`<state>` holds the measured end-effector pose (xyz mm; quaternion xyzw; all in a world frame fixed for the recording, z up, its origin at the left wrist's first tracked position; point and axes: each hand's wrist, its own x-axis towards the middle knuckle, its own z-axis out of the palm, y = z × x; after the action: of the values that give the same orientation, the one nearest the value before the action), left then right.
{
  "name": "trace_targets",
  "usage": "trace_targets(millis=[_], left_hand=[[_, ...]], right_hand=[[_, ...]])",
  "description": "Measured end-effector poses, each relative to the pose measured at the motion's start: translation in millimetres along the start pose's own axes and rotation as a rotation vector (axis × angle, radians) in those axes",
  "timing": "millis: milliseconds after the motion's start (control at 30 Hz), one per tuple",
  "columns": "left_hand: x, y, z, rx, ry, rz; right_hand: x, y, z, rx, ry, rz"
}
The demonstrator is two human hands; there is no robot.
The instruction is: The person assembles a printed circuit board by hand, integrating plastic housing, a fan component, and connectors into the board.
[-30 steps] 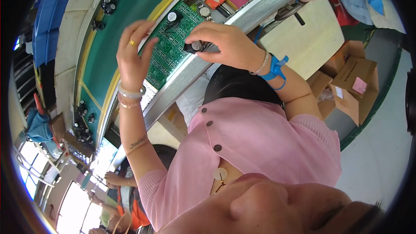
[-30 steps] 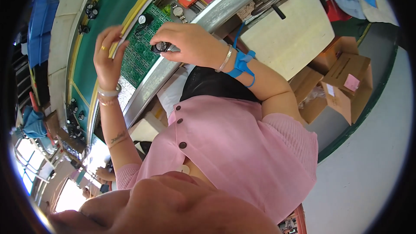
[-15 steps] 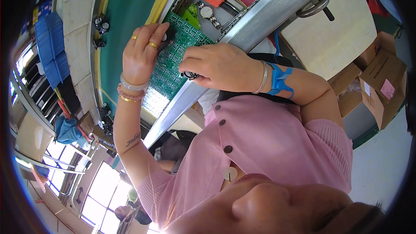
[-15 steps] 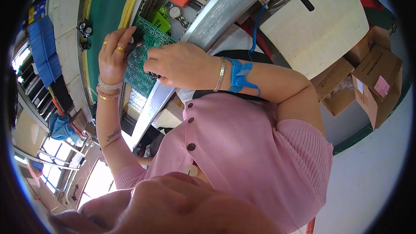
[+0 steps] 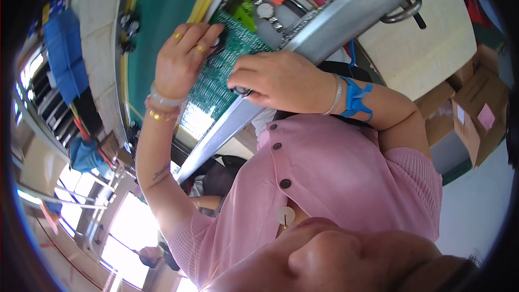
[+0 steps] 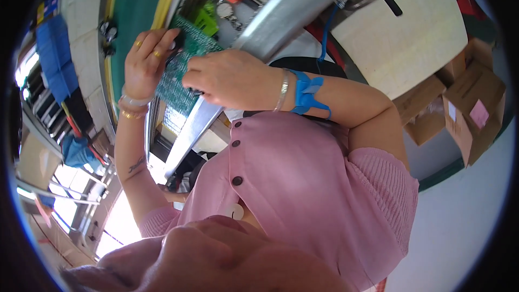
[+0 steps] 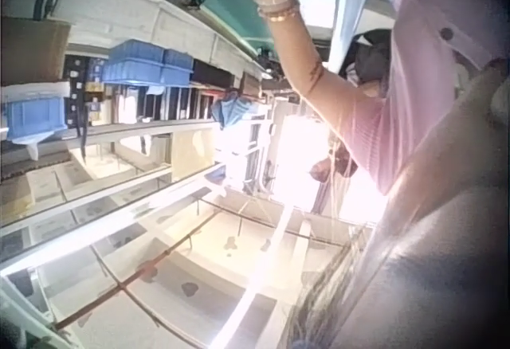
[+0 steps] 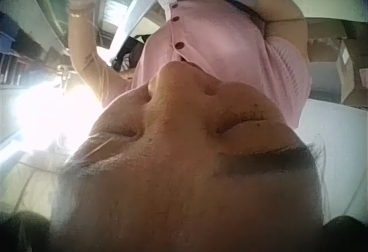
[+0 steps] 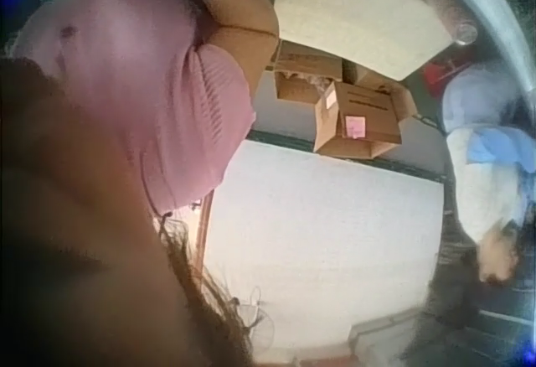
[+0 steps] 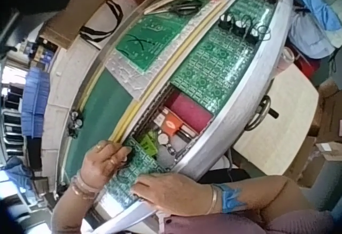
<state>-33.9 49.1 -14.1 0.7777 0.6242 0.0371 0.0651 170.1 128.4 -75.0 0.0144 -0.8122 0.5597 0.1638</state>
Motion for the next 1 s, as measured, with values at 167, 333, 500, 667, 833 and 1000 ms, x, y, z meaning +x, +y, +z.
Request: trace_targets(millis=[167,333,500,667,833,1000], left_hand=[[-5.4,8.1,1.9,0.001,0.132,-0.149],[-44.2,-41.7,15.4,0.028,0.641,-0.609],[-56.0,-91.7,43.1,0.202,0.667,-1.09],[-49.9,-99.2,35.4,-0.118,0.747,-1.1],[-89.0,-44.6,12.0,-1.651,1.028,-0.797],[-106.7,14.7,30.0,-1.948,0.826,-0.59]], right_hand=[[1.7,-0.9,-11.9,0.048,-0.028,-0.01],[-2.5,-2.2,-13.0,0.054,0.015,0.043],[-2.0,-15.3,-16.6,0.001,0.101,0.129],[4.4,-32.0,-36.4,-0.336,0.143,0.16],[12.6,-29.3,-33.6,-0.458,0.058,0.157],[30.1,-16.6,-28.5,-0.69,0.082,0.089]])
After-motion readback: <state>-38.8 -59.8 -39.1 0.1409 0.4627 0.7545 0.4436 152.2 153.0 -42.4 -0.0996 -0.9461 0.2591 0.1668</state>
